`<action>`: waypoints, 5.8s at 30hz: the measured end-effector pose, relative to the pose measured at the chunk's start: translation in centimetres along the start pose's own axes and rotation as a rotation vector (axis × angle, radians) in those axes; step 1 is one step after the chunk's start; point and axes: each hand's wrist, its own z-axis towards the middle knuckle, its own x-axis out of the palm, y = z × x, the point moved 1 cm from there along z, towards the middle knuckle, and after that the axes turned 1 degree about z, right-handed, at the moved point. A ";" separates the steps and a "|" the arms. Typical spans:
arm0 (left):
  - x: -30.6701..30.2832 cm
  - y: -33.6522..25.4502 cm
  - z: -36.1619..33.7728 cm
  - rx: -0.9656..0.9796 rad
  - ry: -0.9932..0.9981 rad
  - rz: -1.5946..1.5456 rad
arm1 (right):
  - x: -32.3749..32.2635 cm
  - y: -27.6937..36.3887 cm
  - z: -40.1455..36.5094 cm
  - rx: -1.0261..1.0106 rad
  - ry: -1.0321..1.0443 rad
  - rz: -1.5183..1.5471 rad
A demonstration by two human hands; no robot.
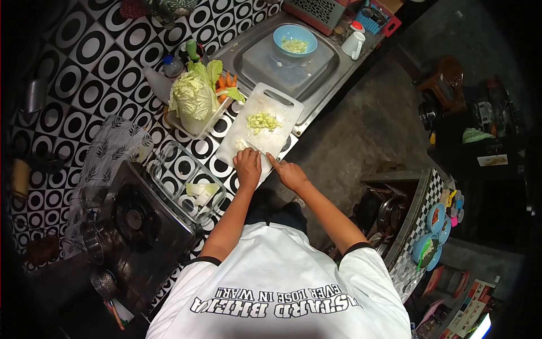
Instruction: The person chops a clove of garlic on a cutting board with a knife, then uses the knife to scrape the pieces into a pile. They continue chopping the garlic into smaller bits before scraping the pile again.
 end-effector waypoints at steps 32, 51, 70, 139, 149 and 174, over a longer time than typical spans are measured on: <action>0.3 0.1 -0.1 -0.037 -0.018 0.000 | -4.5 3.3 0.7 0.007 0.034 -0.069; 0.7 -0.3 -0.4 -0.080 -0.060 -0.005 | -3.5 3.6 -1.5 0.015 0.037 -0.030; 0.9 -0.9 -0.5 -0.119 -0.101 0.005 | -3.9 3.6 -2.1 0.020 0.059 -0.013; 0.2 -0.8 -0.2 -0.131 -0.049 -0.069 | 1.3 1.3 2.5 -0.034 0.022 0.060; 0.0 -0.4 -0.1 -0.101 -0.032 -0.048 | 1.4 0.8 2.1 -0.034 0.032 0.038; -0.8 0.9 0.1 0.091 0.025 -0.102 | -2.2 1.8 2.4 0.079 -0.030 0.219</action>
